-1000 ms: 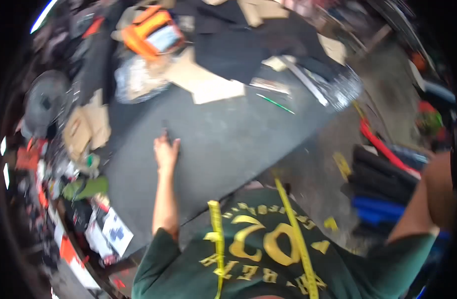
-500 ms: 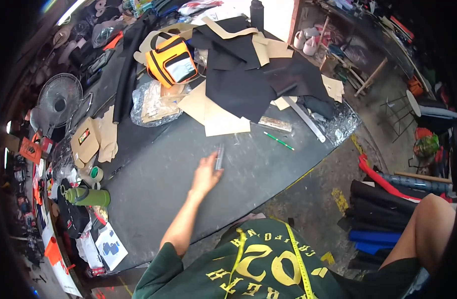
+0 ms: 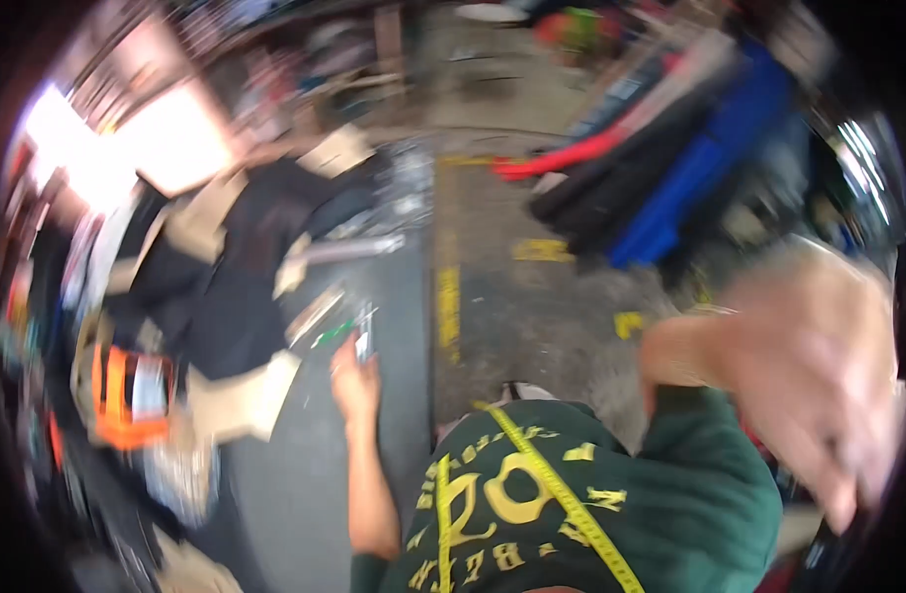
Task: Cutting shapes out of black leather or vinyl using a cardboard template and a utility knife.
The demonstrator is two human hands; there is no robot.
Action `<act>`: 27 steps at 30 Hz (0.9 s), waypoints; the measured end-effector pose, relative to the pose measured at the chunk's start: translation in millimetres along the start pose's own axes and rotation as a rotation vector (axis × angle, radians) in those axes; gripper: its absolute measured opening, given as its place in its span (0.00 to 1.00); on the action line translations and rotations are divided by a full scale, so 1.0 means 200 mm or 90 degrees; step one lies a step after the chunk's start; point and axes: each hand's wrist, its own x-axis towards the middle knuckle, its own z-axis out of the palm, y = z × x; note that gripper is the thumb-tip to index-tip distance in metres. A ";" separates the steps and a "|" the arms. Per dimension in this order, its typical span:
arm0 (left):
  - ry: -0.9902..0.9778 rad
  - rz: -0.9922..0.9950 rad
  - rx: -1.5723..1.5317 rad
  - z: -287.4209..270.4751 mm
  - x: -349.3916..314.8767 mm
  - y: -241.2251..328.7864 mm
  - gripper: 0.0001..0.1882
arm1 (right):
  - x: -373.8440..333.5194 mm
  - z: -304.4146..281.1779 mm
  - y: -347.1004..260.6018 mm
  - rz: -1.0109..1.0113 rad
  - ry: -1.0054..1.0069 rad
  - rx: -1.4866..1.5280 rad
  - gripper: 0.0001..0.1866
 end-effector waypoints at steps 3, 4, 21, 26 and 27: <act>-0.012 -0.038 0.082 0.00 -0.07 -0.15 0.32 | -0.56 0.02 0.27 0.545 0.155 0.007 0.23; -0.010 -0.032 0.080 0.04 -0.07 -0.20 0.29 | -0.87 0.04 0.34 0.710 0.181 0.000 0.19; 0.060 0.017 0.154 0.23 0.12 0.06 0.30 | -2.45 -0.61 -0.04 1.095 0.114 0.015 0.18; -0.109 -0.143 -0.346 0.93 0.34 1.44 0.29 | -2.41 -0.95 0.03 1.003 0.101 0.024 0.19; -0.163 -0.093 -0.407 1.07 0.36 1.60 0.31 | -2.36 -1.04 0.06 1.018 0.045 0.049 0.24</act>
